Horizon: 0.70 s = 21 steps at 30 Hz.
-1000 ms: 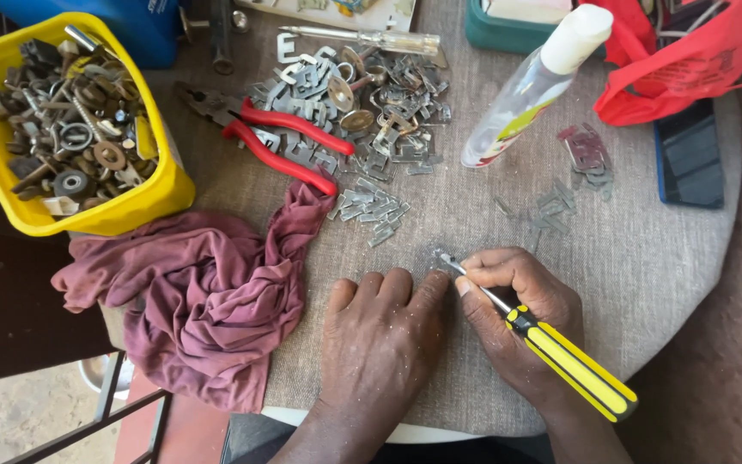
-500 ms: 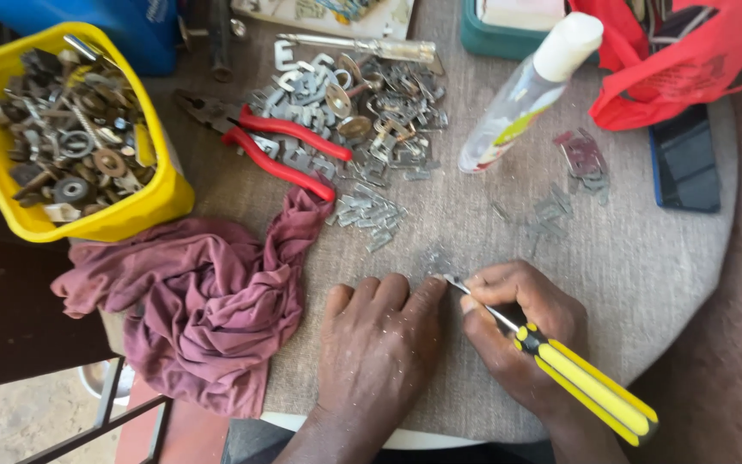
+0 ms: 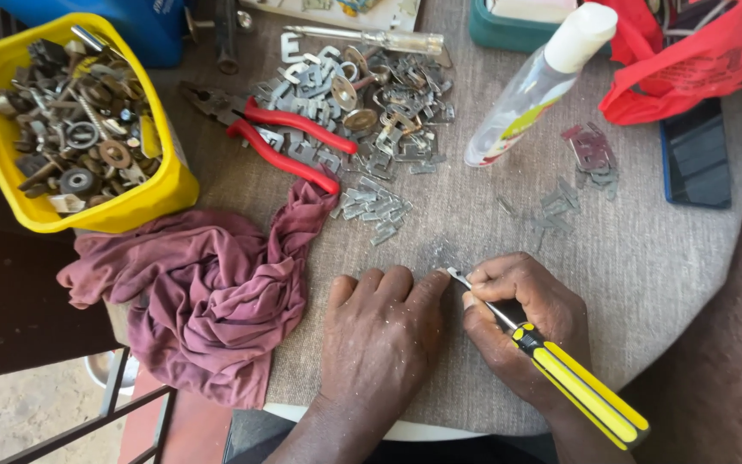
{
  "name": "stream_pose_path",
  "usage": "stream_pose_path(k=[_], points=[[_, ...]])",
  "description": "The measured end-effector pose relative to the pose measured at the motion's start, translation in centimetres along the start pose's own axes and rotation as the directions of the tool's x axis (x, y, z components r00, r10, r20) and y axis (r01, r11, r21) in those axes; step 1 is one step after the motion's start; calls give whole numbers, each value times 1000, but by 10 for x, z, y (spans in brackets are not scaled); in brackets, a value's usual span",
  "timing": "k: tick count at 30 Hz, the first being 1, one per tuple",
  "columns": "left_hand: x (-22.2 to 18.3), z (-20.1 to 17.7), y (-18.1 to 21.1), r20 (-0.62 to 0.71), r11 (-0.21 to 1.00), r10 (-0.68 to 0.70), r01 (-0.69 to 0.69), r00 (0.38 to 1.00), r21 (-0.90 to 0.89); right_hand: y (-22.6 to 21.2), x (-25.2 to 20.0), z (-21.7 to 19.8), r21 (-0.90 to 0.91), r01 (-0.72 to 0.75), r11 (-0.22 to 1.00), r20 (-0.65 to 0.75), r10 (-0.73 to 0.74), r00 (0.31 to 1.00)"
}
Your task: The person uses a yellow-handled screwdriver to file small metal pieces on a table. They repeatedly pick up individual pieces, file their edges, and place them back on the table among other metal parts and tools.
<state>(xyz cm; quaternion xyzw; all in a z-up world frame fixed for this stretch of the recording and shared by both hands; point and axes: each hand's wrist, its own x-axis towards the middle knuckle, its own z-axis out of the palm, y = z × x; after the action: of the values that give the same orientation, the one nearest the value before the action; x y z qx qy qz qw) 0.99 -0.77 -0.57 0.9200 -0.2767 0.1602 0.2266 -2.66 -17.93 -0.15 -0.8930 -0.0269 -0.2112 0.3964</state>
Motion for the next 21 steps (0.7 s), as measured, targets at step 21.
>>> stream_pose_path(k=[21], points=[[0, -2, 0, 8, 1000, 9, -8, 1000, -22, -3, 2, -2, 32, -2, 999, 16, 1, 1000]])
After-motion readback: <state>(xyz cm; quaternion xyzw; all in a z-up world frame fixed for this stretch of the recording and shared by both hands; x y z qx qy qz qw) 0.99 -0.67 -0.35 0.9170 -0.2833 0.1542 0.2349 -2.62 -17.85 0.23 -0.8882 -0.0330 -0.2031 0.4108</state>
